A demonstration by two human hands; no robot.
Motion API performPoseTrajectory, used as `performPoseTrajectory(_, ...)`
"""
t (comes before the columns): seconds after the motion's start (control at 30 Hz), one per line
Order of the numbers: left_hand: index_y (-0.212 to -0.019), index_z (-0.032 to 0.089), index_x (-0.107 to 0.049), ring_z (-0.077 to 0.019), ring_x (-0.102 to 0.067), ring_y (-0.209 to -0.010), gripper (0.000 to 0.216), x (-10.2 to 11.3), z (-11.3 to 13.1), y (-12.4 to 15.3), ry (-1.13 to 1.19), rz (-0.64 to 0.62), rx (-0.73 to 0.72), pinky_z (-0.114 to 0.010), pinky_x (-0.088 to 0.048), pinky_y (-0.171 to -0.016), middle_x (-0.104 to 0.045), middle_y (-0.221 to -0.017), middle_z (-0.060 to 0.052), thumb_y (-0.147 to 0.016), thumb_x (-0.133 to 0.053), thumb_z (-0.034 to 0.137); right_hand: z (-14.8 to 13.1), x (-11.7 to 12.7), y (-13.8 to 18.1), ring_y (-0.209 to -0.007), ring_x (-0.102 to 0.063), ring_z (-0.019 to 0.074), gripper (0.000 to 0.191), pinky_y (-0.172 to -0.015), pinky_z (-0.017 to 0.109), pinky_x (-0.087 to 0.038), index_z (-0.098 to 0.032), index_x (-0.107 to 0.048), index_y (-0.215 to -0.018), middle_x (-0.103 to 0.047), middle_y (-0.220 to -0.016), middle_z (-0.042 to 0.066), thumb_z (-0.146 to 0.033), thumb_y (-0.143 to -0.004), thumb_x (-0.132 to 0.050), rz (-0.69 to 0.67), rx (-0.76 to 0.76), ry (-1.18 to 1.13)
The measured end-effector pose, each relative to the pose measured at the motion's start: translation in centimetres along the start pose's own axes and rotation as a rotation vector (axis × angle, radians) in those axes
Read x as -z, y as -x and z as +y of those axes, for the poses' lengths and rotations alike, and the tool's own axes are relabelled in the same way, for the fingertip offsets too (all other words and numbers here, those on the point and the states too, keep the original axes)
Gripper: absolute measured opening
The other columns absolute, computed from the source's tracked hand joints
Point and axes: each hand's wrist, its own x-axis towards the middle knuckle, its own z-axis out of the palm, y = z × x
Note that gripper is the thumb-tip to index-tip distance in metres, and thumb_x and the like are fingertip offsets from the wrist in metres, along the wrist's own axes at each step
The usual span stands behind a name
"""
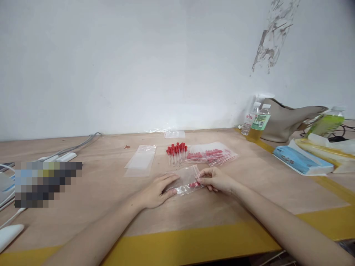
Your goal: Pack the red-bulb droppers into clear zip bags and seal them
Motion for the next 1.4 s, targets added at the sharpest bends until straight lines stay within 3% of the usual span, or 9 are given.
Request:
performPoseTrajectory(0.17,-0.118,0.022,-0.041,-0.0215,-0.046,-0.111,0.038,0.2,0.0,0.1,0.052,-0.001,0.013,-0.036,-0.037,-0.093,-0.047,-0.125,-0.007,-0.084,-0.045,0.040,0.6,-0.3,-0.3,-0.025,-0.028,0.0036,0.026,-0.027,0.015,-0.015,-0.018,-0.047,-0.073,-0.038,-0.033,-0.011,-0.042,-0.071,-0.057,0.014,-0.038,-0.080)
performPoseTrajectory(0.3,-0.092,0.020,-0.047,-0.0222,-0.044,-0.114,0.022,0.3,-0.1,0.2,0.095,0.012,-0.014,-0.035,-0.037,-0.091,-0.046,-0.126,-0.009,-0.081,-0.050,0.039,1.1,0.0,-0.5,-0.027,-0.031,0.0029,0.025,-0.027,0.016,-0.018,-0.019,-0.046,-0.082,-0.049,-0.048,-0.009,-0.038,-0.069,-0.058,0.110,0.007,-0.039)
performPoseTrajectory(0.47,-0.083,0.019,-0.044,-0.0216,-0.045,-0.112,0.020,0.3,-0.1,0.1,0.116,0.017,0.003,-0.033,-0.039,-0.088,-0.047,-0.125,-0.008,-0.080,-0.052,0.037,0.5,1.6,-2.3,-0.049,-0.050,0.0079,0.017,-0.045,0.020,-0.038,-0.016,-0.054,-0.078,-0.060,-0.071,0.001,-0.027,-0.067,-0.059,0.436,0.273,0.344)
performPoseTrajectory(0.57,-0.081,0.020,-0.045,-0.0221,-0.045,-0.113,0.020,0.4,-0.1,0.1,0.096,-0.004,0.012,-0.033,-0.040,-0.086,-0.046,-0.126,-0.008,-0.082,-0.049,0.040,-1.2,2.5,-4.8,-0.060,-0.055,0.0137,0.008,-0.056,0.024,-0.041,-0.016,-0.059,-0.067,-0.062,-0.065,0.003,-0.024,-0.068,-0.056,0.468,0.339,0.584)
performPoseTrajectory(0.73,-0.085,0.020,-0.050,-0.0200,-0.038,-0.120,0.022,0.8,-0.2,0.1,0.082,-0.048,-0.023,-0.034,-0.036,-0.093,-0.047,-0.126,-0.006,-0.089,-0.035,0.036,-4.2,2.1,-10.4,-0.069,-0.058,0.0162,0.013,-0.066,0.025,-0.041,-0.016,-0.065,-0.078,-0.066,-0.073,0.006,-0.018,-0.072,-0.054,0.495,0.279,0.720)
performPoseTrajectory(0.87,-0.106,0.023,-0.052,-0.0192,-0.031,-0.125,0.026,0.6,-0.4,0.2,0.023,-0.061,-0.042,-0.036,-0.029,-0.100,-0.042,-0.131,-0.005,-0.088,-0.038,0.036,-4.7,1.2,-14.4,-0.079,-0.059,0.0178,0.025,-0.074,0.026,-0.041,-0.013,-0.062,-0.097,-0.066,-0.084,0.009,-0.018,-0.076,-0.051,0.523,0.275,0.698)
performPoseTrajectory(1.03,-0.125,0.029,-0.043,-0.0211,-0.025,-0.129,0.040,0.4,-1.0,0.3,-0.037,-0.110,-0.049,-0.042,-0.020,-0.105,-0.034,-0.137,-0.003,-0.087,-0.040,0.042,-4.0,0.6,-16.9,-0.080,-0.058,0.0192,0.014,-0.076,0.028,-0.041,-0.012,-0.064,-0.080,-0.065,-0.084,0.011,-0.017,-0.071,-0.054,0.538,0.272,0.652)
performPoseTrajectory(1.23,-0.125,0.030,-0.044,-0.0216,-0.024,-0.129,0.040,0.3,-1.2,0.2,-0.012,-0.113,-0.042,-0.043,-0.019,-0.105,-0.033,-0.137,-0.002,-0.087,-0.041,0.042,-4.9,0.8,-16.7,-0.069,-0.057,0.0163,0.011,-0.064,0.026,-0.043,-0.012,-0.057,-0.076,-0.062,-0.077,0.009,-0.014,-0.066,-0.054,0.601,0.224,0.505)
performPoseTrajectory(1.4,-0.125,0.030,-0.043,-0.0217,-0.024,-0.129,0.041,0.2,-1.3,0.1,0.006,-0.114,-0.034,-0.044,-0.019,-0.105,-0.033,-0.137,-0.003,-0.086,-0.042,0.043,-5.7,2.7,-12.0,-0.058,-0.053,0.0093,0.018,-0.054,0.021,-0.042,-0.017,-0.045,-0.090,-0.058,-0.072,0.001,-0.020,-0.073,-0.046,0.627,0.307,0.364)
